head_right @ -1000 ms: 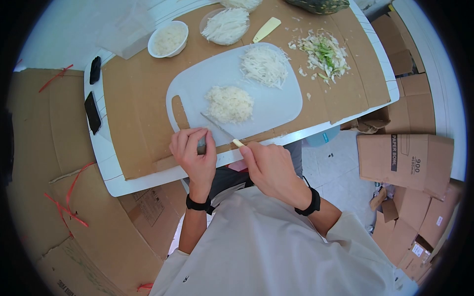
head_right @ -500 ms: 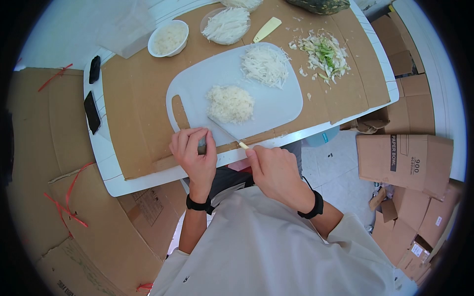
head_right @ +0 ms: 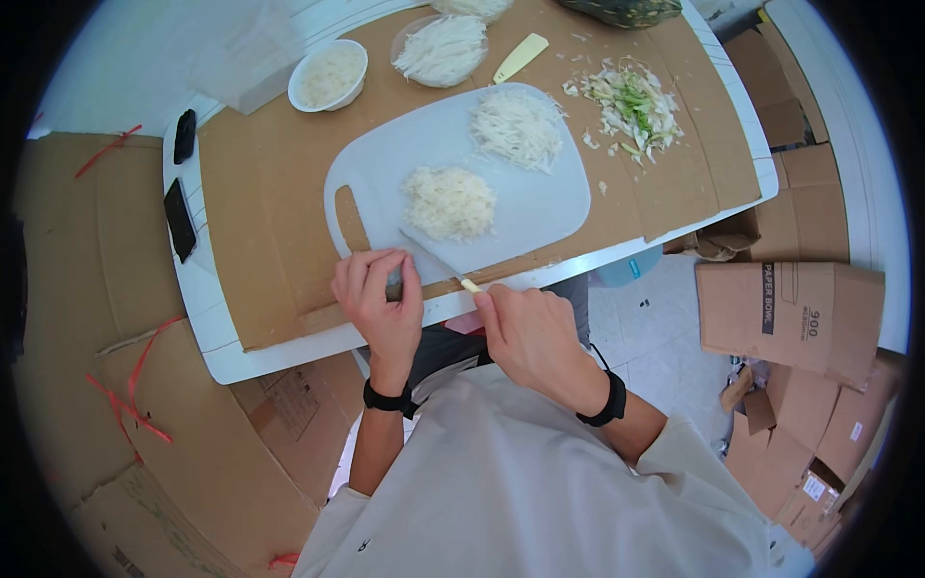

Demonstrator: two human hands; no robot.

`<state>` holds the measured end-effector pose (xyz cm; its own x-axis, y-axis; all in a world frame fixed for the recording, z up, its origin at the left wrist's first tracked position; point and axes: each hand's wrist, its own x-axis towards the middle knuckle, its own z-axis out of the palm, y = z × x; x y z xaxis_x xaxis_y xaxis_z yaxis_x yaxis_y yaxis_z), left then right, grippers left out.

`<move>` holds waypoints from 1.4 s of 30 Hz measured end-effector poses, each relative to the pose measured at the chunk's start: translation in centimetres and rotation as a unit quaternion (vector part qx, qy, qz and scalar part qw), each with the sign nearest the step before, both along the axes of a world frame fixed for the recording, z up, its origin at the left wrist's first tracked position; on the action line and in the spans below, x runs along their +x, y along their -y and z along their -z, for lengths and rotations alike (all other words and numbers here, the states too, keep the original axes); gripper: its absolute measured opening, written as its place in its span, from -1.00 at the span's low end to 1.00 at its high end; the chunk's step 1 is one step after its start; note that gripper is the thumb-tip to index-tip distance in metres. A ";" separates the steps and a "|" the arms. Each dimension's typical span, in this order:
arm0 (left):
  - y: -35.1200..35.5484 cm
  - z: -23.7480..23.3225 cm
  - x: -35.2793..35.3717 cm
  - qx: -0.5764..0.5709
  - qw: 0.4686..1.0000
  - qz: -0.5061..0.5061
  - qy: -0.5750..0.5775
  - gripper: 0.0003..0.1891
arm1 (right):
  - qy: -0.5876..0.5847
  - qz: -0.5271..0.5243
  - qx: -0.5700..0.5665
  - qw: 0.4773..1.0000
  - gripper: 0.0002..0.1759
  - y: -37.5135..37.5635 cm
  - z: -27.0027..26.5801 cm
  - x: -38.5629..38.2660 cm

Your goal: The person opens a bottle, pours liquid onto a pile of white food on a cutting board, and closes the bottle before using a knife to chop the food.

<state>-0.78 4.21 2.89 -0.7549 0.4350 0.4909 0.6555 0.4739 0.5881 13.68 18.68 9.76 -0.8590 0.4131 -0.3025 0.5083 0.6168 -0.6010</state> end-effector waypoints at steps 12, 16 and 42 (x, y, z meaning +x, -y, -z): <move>0.2 0.1 0.0 -0.001 1.000 0.002 0.000 -0.82 | -0.012 0.018 -0.046 0.999 -0.50 -0.6 -0.4 -0.3; 0.1 -0.1 0.0 0.001 1.000 0.002 -0.004 -0.82 | -0.020 0.017 -0.042 0.999 -0.51 -0.2 -0.5 -0.2; 0.1 0.2 -0.1 0.008 1.000 0.001 -0.009 -0.81 | 0.024 -0.049 0.049 0.997 -0.54 0.6 -0.7 1.0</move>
